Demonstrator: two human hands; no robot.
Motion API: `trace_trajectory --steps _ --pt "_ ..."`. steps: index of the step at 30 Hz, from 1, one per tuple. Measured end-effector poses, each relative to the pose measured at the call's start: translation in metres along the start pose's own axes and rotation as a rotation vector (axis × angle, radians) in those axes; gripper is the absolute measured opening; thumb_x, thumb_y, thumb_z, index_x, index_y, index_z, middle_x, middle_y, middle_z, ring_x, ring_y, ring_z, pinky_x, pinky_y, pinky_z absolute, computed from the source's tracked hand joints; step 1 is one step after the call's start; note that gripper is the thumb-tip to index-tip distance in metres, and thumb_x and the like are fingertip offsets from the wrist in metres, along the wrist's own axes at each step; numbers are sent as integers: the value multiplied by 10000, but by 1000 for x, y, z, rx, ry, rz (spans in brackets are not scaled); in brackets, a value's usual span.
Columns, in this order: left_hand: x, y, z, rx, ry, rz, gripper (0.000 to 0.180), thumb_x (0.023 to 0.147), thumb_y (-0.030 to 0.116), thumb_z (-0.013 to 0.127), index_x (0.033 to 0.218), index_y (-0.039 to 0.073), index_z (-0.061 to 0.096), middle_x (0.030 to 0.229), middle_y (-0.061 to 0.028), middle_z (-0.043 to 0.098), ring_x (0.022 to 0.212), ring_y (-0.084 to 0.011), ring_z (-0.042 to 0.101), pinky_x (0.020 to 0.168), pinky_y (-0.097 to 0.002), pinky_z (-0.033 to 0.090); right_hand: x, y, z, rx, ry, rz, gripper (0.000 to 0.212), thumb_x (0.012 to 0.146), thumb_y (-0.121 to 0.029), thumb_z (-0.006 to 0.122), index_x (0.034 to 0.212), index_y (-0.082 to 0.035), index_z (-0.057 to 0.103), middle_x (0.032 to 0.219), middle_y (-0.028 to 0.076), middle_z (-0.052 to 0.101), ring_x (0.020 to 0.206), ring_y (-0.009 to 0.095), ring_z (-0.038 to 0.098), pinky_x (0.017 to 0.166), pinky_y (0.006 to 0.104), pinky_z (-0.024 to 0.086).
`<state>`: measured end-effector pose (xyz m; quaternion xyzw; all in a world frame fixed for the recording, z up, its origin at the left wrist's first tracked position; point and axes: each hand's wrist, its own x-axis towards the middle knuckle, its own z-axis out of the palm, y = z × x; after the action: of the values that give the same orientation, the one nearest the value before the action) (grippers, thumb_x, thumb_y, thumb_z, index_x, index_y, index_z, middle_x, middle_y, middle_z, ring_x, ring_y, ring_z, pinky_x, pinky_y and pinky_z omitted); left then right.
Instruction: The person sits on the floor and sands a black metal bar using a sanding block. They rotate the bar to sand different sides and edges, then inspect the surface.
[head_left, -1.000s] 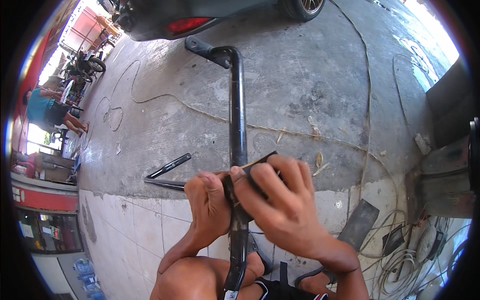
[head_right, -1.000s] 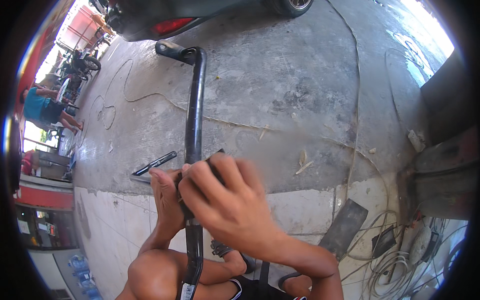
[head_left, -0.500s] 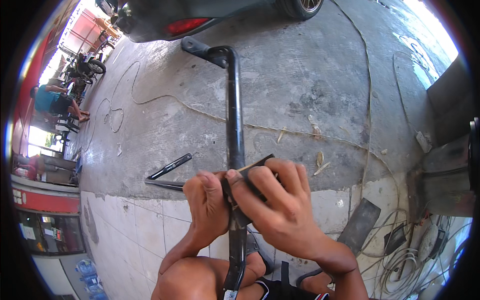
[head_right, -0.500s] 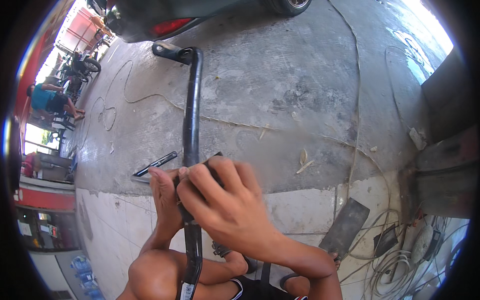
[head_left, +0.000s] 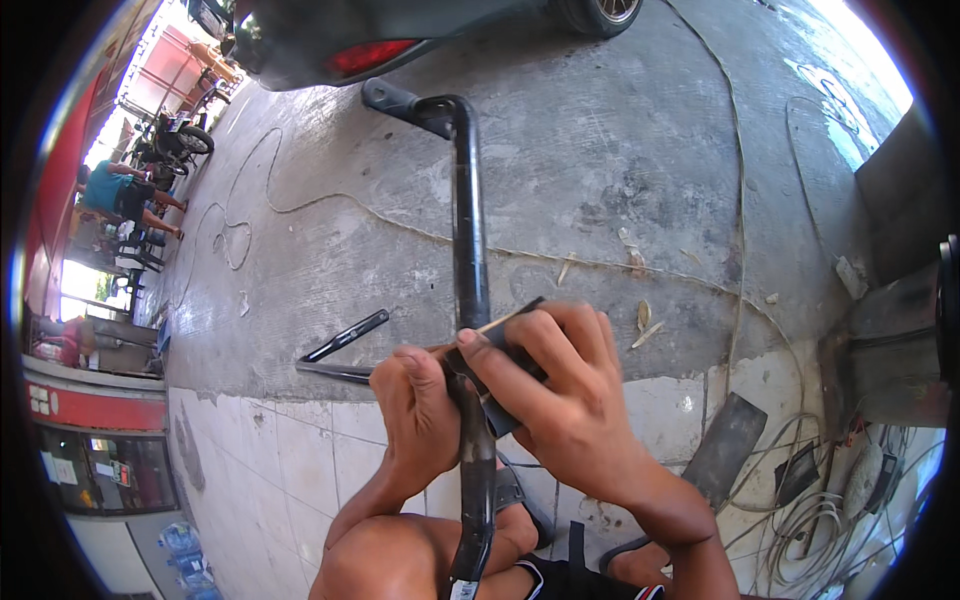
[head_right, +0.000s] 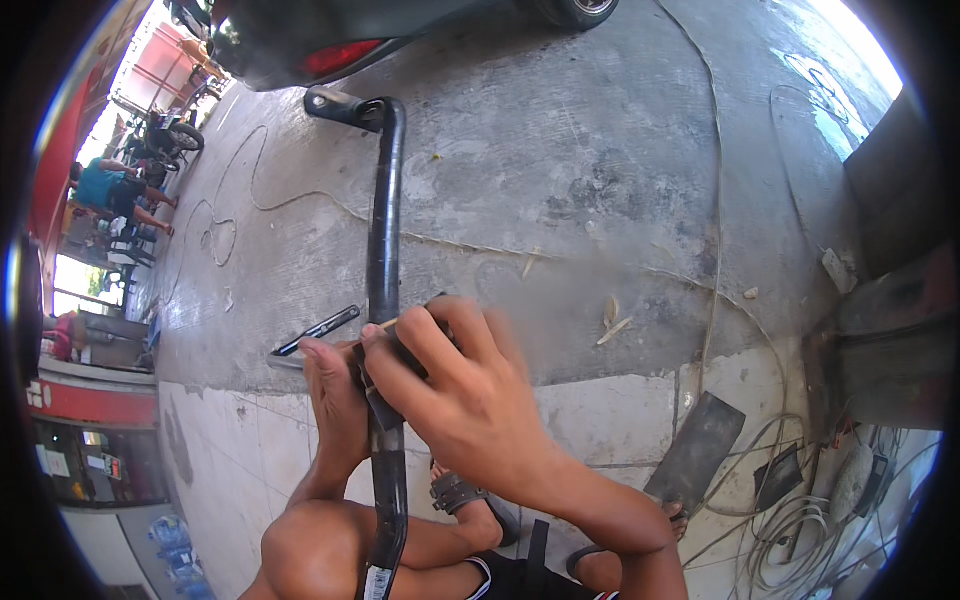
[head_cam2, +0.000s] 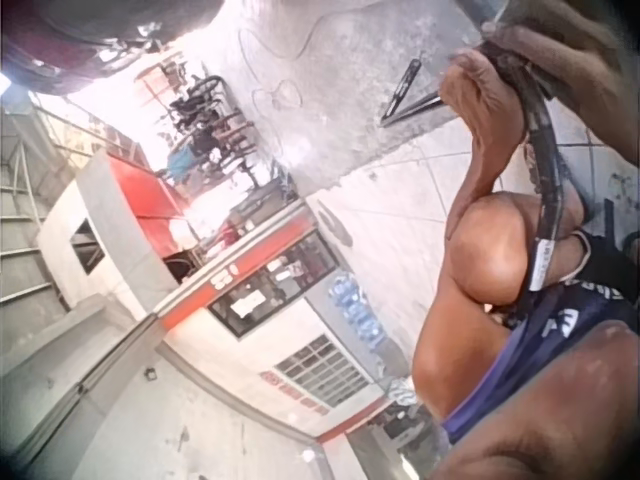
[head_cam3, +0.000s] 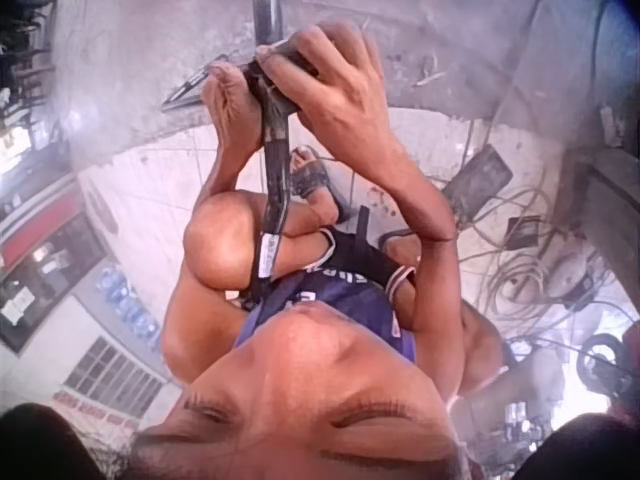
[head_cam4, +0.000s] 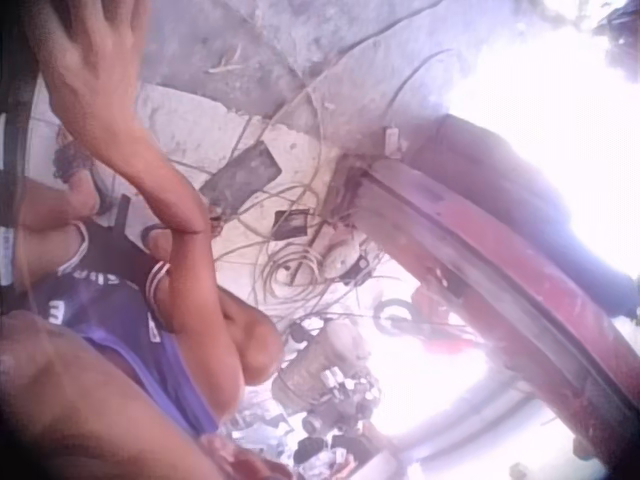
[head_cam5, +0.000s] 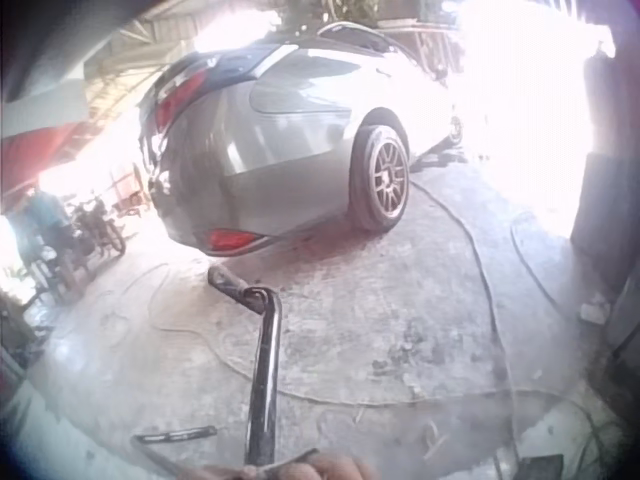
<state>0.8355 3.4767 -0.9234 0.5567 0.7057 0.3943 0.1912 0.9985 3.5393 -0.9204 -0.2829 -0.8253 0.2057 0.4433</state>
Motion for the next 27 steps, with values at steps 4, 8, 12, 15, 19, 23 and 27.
trace_trajectory --steps 4,8,12,15,19,23,27 --pt "5 5 -3 -53 -12 7 893 1126 618 178 715 7 682 548 -81 616 529 -243 652 528 -384 460 -31 -8 13 169 109 66 483 765 -99 740 1244 -48 727 1072 42 637 1019 284 593 837 401 482" --pt "5 8 -1 -117 -19 -57 937 1112 659 173 734 -22 695 545 -46 608 513 -165 607 483 -348 414 -17 -2 28 184 250 130 533 744 -84 798 1272 -64 729 1058 53 645 1024 285 585 842 403 480" --pt "0 -6 -9 -124 42 -41 928 1114 659 172 729 -21 673 558 -43 567 518 -143 531 508 -339 396 -47 -29 40 222 287 121 512 754 -106 793 1262 -77 733 1055 34 643 1011 273 587 839 393 463" --pt "-7 -12 -9 -154 -10 -119 911 1121 640 148 734 -5 662 608 -47 560 584 -139 536 559 -346 413 -30 -16 44 239 343 164 455 764 -108 796 1215 -66 748 1021 29 653 1007 267 591 830 384 458" --pt "-14 -9 -6 -380 150 -287 869 1122 644 155 837 6 671 682 -8 554 652 -107 541 597 -284 427 -39 -26 50 307 382 162 497 752 -93 801 1243 -64 730 1037 34 649 1000 280 590 833 394 456" --pt "-16 -12 -15 -403 57 -307 868 1103 687 176 837 14 656 698 5 572 660 -84 537 601 -253 427 -28 -19 52 325 394 172 532 735 -78 813 1259 -59 728 1027 35 647 990 285 592 852 406 464" --pt "-16 -9 -10 -343 195 -303 887 1070 746 173 798 34 627 681 9 568 629 -72 521 575 -240 416 -39 -32 49 370 386 185 476 757 -81 828 1227 -74 759 990 50 633 962 282 581 833 391 481"
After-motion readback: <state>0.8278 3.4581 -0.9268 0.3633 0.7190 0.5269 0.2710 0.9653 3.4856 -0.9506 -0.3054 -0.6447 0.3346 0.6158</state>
